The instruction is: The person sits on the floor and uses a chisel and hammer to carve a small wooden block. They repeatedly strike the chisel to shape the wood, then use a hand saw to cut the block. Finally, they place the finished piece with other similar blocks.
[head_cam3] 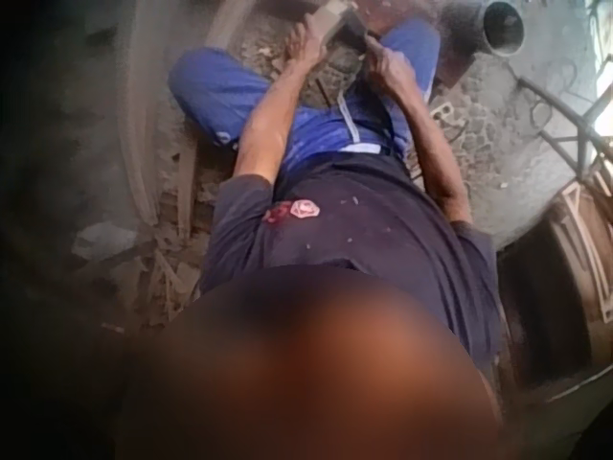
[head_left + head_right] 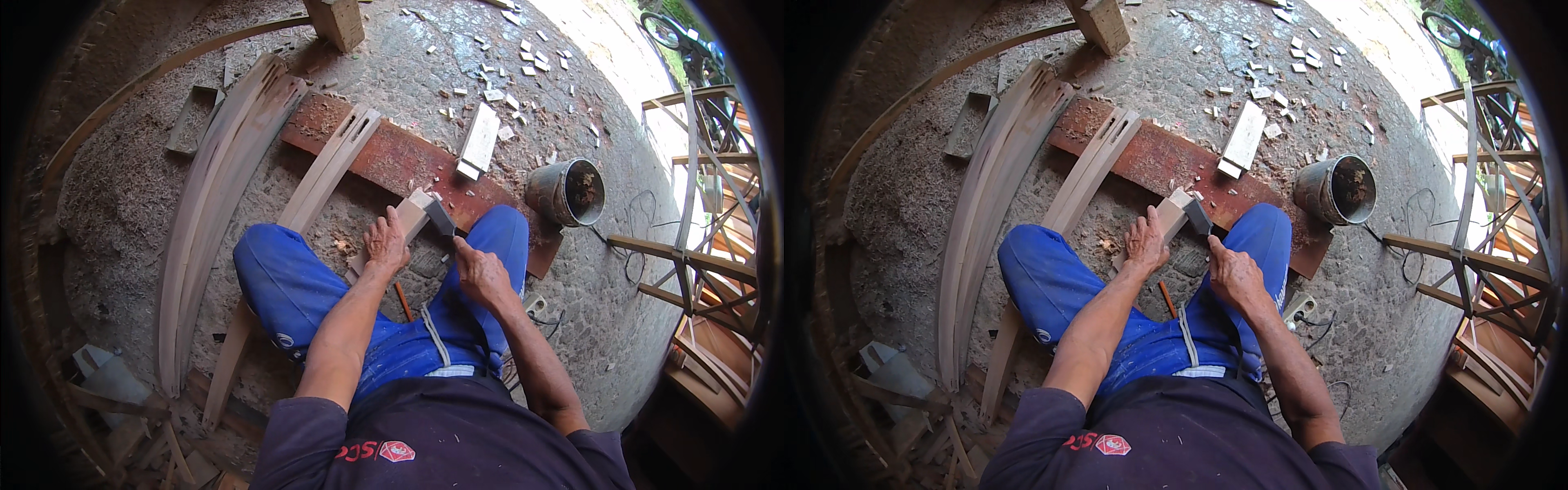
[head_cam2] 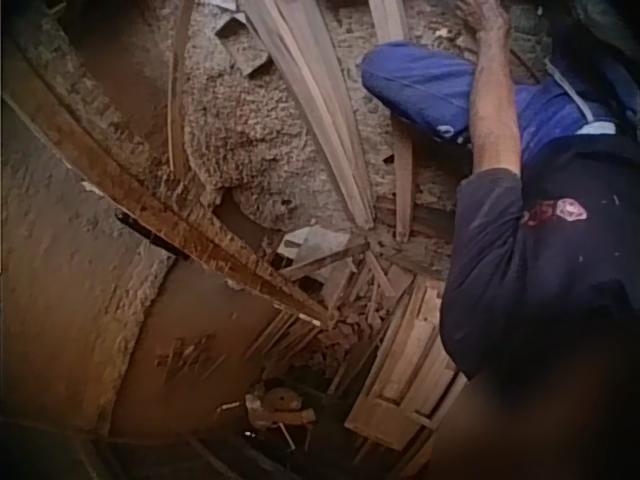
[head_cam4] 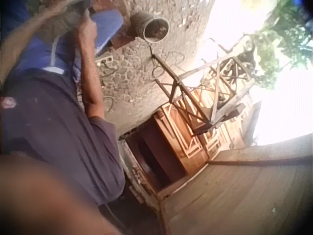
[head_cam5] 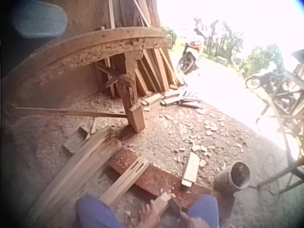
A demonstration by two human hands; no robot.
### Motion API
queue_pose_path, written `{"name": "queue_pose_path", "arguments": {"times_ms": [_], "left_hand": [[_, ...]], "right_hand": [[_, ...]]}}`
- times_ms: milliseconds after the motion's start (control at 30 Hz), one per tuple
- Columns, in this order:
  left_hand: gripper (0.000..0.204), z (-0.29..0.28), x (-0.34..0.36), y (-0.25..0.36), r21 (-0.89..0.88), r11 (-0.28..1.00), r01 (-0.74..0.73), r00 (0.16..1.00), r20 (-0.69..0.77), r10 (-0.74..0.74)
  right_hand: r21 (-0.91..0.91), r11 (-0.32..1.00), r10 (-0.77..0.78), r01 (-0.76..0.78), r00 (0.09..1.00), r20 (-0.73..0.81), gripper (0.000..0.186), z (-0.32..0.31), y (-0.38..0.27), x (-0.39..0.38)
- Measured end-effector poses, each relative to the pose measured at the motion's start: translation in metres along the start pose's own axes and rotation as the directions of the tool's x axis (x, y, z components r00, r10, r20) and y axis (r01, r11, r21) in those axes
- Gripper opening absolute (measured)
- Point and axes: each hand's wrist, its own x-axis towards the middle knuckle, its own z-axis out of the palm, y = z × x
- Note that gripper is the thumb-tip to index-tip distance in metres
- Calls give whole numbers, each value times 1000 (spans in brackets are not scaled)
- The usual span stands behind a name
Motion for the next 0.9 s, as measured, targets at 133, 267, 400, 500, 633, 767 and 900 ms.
{"name": "queue_pose_path", "arguments": {"times_ms": [133, 267, 400, 500, 633, 767, 900], "left_hand": [[107, -1, 0, 1, -8, 1000, 16, 1000, 13, -16], [105, -6, 1, -2, -55, 998, -11, 998, 60, 14], [103, -14, 3, -3, -5, 1000, 2, 998, 65, -1], [104, -11, 5, -2, -18, 1000, 1, 999, 48, 0], [106, -6, 2, -1, -30, 1000, 9, 998, 55, -7], [103, -3, 3, -3, -43, 999, 9, 999, 41, -7], [103, -1, 2, -3, -40, 999, -4, 1000, 23, 5]], "right_hand": [[-22, 998, 52, -51, 998, 28, 40, -1, 0, 4], [-48, 999, 2, -2, 1000, 11, 40, 2, -14, 37], [-56, 998, -16, 17, 999, 27, 40, -10, -15, 55], [-103, 995, 17, -9, 997, 76, 42, -18, -3, 28], [-125, 990, 74, -58, 989, 130, 42, -18, 1, 11], [-144, 989, 54, -36, 991, 125, 41, -20, -3, 24], [-110, 993, 45, -32, 992, 120, 41, -17, 0, 26]]}}
